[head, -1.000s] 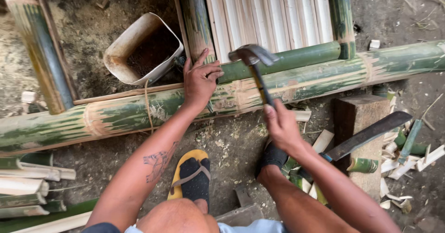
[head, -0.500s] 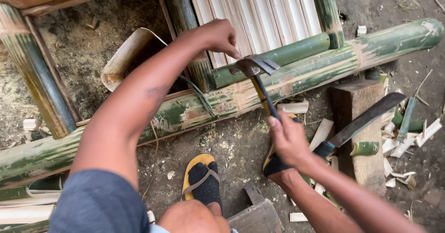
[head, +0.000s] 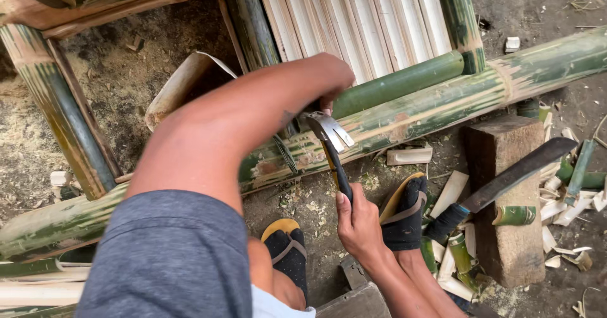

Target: The person assembles a bamboo frame by splitting bamboo poles into slats using a machete and hammering them into place with a hammer. The person repeatedly cuts, positions, and nails bamboo pieces to build the structure.

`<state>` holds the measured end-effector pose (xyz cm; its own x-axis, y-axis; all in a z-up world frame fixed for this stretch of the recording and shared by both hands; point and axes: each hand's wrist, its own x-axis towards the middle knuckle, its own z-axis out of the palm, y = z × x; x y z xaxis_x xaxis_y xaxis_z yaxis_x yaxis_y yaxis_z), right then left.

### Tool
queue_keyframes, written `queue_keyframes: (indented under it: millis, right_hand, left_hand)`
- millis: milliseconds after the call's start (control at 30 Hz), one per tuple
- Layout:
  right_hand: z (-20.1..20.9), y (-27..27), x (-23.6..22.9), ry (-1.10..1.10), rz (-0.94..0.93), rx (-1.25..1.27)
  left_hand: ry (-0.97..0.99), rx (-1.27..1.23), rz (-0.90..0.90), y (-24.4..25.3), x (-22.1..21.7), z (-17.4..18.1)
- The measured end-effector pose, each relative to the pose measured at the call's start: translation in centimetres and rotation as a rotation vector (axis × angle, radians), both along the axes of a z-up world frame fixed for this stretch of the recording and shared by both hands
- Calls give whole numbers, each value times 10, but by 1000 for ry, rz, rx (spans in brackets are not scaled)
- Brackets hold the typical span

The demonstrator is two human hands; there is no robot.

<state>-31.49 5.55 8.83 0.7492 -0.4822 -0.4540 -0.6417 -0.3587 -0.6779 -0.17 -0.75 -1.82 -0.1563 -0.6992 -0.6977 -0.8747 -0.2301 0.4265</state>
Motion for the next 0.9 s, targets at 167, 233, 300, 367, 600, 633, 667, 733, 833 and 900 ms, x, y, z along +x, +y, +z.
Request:
queue_keyframes:
  millis: [167,233,300,367,600,633,667,733,833,900]
  right_hand:
    - [-14,-10,14,107,124,-183]
    - [-7,-21,10,71,74,-174]
    - [-4,-25,19,3,31,-133]
    - [8,-21,4,-2,-21,-58]
    - [-5,-3,20,-98,-53,-36]
    - [0,0,19,-53,-50,-36]
    - [2,-4,21,-30,-43,-53]
    - [8,-5,25,-103,-165,42]
    - [7,4,16,-328,-313,291]
    - [-4,7,8,-267,-278,281]
  left_hand:
    - [-47,-16,-120,-7,-10,-35]
    - [-11,-58,-117,-17,-15,-37]
    - [-31,-64,-79,-14,10,-31]
    - [-14,-38,-21,-4,10,-29]
    - [43,56,3,-5,7,0]
    - [58,91,16,-1,0,2]
    - [52,108,32,-4,2,6]
    - [44,89,28,-2,11,13]
    - [83,108,34,2,10,7]
    - [83,118,22,-2,4,3]
